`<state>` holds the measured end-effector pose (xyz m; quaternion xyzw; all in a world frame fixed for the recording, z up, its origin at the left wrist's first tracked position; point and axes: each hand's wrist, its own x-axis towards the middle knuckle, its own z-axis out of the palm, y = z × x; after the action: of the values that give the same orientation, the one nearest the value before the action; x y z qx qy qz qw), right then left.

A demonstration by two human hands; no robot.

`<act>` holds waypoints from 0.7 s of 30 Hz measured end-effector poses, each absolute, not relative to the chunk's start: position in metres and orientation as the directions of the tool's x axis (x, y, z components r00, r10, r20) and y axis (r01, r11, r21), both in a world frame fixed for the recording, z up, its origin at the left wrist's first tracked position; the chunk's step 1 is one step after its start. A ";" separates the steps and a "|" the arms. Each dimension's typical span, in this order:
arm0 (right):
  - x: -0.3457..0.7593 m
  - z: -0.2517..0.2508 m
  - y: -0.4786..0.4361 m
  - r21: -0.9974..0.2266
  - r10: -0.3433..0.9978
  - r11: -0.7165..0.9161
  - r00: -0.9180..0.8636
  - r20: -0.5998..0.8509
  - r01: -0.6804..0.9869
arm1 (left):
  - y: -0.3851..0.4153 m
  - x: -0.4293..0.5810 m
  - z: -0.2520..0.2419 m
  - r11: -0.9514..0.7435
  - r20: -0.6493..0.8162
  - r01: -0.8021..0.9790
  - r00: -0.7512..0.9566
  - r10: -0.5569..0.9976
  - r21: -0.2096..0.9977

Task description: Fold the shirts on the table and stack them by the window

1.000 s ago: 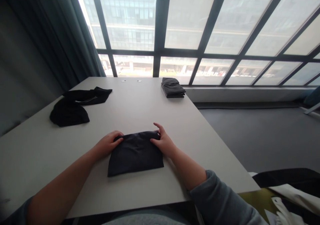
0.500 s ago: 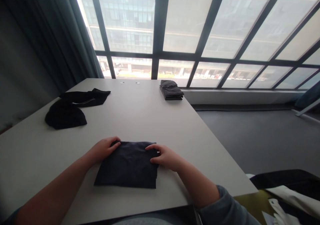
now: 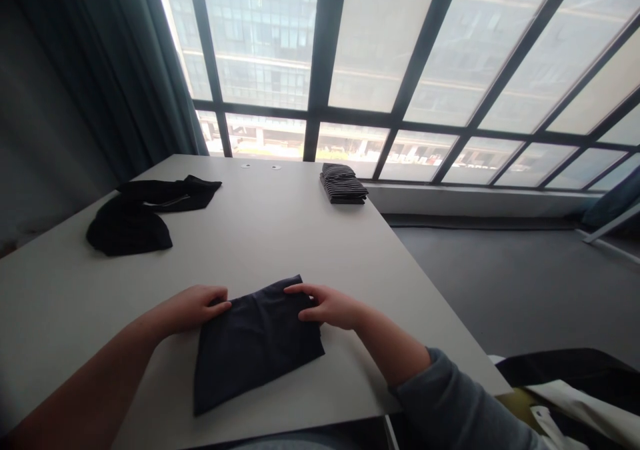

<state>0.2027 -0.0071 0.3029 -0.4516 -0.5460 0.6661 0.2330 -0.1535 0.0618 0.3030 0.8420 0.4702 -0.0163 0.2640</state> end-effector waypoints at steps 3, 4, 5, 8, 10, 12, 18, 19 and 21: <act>0.202 0.302 0.009 -0.884 0.699 -0.352 -0.542 -0.467 0.309 | 0.059 -0.159 0.312 -0.391 -0.374 0.832 0.534 0.758 0.395; 0.202 0.300 0.015 -0.877 0.682 -0.353 -0.552 -0.480 0.327 | 0.059 -0.160 0.314 -0.381 -0.395 0.838 0.526 0.753 0.390; 0.202 0.299 0.023 -0.877 0.672 -0.347 -0.565 -0.480 0.333 | 0.059 -0.161 0.316 -0.373 -0.410 0.843 0.520 0.749 0.388; 0.204 0.296 0.048 -0.892 0.649 -0.313 -0.612 -0.451 0.326 | 0.059 -0.162 0.317 -0.367 -0.428 0.846 0.517 0.741 0.387; 0.207 0.294 0.064 -0.895 0.641 -0.309 -0.625 -0.446 0.321 | 0.059 -0.161 0.316 -0.375 -0.412 0.840 0.525 0.745 0.392; 0.210 0.292 0.078 -0.889 0.621 -0.340 -0.637 -0.457 0.306 | 0.058 -0.158 0.315 -0.385 -0.391 0.832 0.534 0.749 0.400; 0.209 0.290 0.098 -0.876 0.552 -0.368 -0.685 -0.475 0.311 | 0.056 -0.150 0.309 -0.375 -0.331 0.819 0.532 0.779 0.435; 0.208 0.290 0.100 -0.881 0.562 -0.357 -0.682 -0.469 0.311 | 0.056 -0.149 0.307 -0.371 -0.316 0.817 0.528 0.788 0.441; 0.206 0.288 0.101 -0.895 0.594 -0.334 -0.671 -0.443 0.296 | 0.056 -0.150 0.302 -0.370 -0.290 0.814 0.524 0.801 0.449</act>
<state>0.2065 0.1008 0.2881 -0.3919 -0.5676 0.7165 0.1042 -0.1502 0.0558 0.3021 0.8274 0.4878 -0.0116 0.2779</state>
